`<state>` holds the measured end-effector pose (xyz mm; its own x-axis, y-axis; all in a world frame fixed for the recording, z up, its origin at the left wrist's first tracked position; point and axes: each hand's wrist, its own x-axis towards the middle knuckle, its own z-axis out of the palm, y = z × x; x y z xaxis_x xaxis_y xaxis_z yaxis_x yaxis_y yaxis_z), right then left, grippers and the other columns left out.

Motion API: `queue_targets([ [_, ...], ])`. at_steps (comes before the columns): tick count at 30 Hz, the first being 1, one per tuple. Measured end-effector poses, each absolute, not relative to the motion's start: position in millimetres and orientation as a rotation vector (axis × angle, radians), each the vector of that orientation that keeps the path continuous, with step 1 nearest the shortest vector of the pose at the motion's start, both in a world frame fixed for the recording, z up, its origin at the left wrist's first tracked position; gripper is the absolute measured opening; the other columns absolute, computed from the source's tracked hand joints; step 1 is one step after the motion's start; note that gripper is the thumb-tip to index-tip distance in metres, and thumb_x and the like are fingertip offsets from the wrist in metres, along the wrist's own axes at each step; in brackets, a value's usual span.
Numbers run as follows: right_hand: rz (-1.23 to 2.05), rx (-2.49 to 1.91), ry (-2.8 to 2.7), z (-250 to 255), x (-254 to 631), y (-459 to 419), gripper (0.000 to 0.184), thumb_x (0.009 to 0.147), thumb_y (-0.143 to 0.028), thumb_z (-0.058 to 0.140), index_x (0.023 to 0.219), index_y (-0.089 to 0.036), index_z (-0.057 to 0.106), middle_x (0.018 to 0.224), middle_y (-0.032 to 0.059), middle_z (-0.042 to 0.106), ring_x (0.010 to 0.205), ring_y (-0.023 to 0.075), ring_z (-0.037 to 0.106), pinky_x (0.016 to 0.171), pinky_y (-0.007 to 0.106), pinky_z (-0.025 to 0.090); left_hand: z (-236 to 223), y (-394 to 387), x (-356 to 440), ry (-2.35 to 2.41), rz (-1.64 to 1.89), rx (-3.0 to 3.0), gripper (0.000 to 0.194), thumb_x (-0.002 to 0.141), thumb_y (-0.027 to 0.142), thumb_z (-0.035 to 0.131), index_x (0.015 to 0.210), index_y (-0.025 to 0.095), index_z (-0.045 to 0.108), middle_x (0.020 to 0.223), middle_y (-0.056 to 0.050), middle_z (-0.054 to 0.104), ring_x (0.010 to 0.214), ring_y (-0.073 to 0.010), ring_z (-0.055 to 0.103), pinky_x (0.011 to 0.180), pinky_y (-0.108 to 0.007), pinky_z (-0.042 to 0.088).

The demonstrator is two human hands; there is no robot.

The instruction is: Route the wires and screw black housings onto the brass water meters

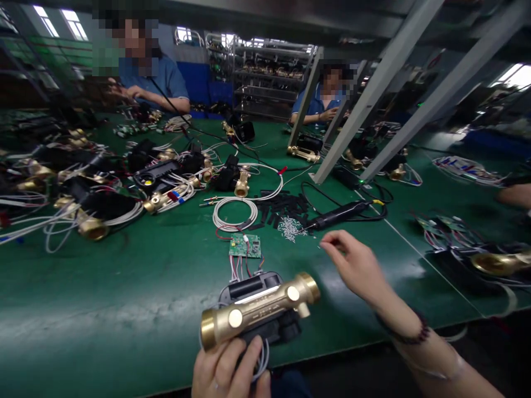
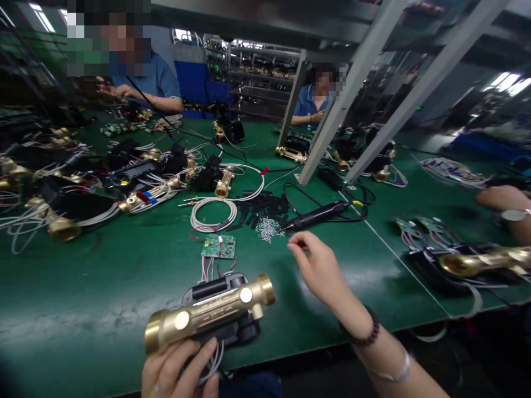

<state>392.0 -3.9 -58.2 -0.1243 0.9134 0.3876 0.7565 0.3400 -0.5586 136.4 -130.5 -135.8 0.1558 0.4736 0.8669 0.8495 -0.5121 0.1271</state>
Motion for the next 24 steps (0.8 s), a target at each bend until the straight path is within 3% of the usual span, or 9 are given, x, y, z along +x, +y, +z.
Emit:
queue_targets([
  [3, 0.248, -1.169, -1.971, -30.6, 369.7, -53.5, 0.012, 0.093, -0.031, 0.056, 0.085, -0.024, 0.060, 0.082, 0.0011, 0.066, 0.076, 0.0155, 0.064, 0.068, 0.024, 0.053, -130.1, -131.5, 141.5, -1.315, -1.280, -2.065, 0.019, 0.089, 0.025, 0.050, 0.089, 0.021, 0.069, 0.083, -0.003, 0.059, 0.077, -0.0151, 0.056, 0.071, -0.030, 0.040],
  [6, 0.343, -0.906, -2.145, -27.6, 339.2, -91.8, 0.012, 0.098, -0.024, 0.050, 0.092, -0.022, 0.060, 0.080, -0.0005, 0.068, 0.072, 0.0108, 0.066, 0.066, 0.017, 0.053, -124.5, -132.5, 143.4, -1.366, -1.277, -2.045, 0.018, 0.090, 0.026, 0.051, 0.088, 0.021, 0.068, 0.083, -0.003, 0.058, 0.077, -0.0150, 0.054, 0.072, -0.030, 0.040],
  [12, 0.105, -0.896, -2.219, -69.2, 302.0, -106.6, 0.027, 0.100, -0.018, 0.039, 0.088, -0.016, 0.064, 0.076, 0.0044, 0.067, 0.065, 0.0152, 0.064, 0.058, 0.024, 0.053, -116.3, -132.9, 142.5, -1.358, -1.275, -2.103, 0.035, 0.098, 0.031, 0.036, 0.090, 0.018, 0.067, 0.080, -0.005, 0.059, 0.077, -0.0164, 0.053, 0.074, -0.031, 0.039],
  [19, 0.245, -0.891, -2.196, -75.0, 298.3, -100.6, 0.029, 0.100, -0.021, 0.043, 0.083, -0.016, 0.065, 0.073, 0.0039, 0.065, 0.064, 0.0134, 0.062, 0.058, 0.021, 0.050, -119.8, -135.8, 154.4, -1.509, -1.376, -1.976, 0.017, 0.092, 0.022, 0.051, 0.086, 0.019, 0.066, 0.078, -0.003, 0.061, 0.078, -0.0167, 0.053, 0.080, -0.033, 0.037],
  [24, 0.118, -0.914, -2.224, -75.9, 296.2, -100.6, 0.037, 0.102, -0.021, 0.034, 0.084, -0.016, 0.065, 0.069, 0.0027, 0.062, 0.059, 0.0146, 0.057, 0.051, 0.024, 0.045, -125.8, -133.2, 149.5, -1.439, -1.337, -1.952, 0.015, 0.089, 0.021, 0.053, 0.087, 0.020, 0.068, 0.079, -0.003, 0.060, 0.077, -0.0164, 0.054, 0.077, -0.033, 0.037],
])
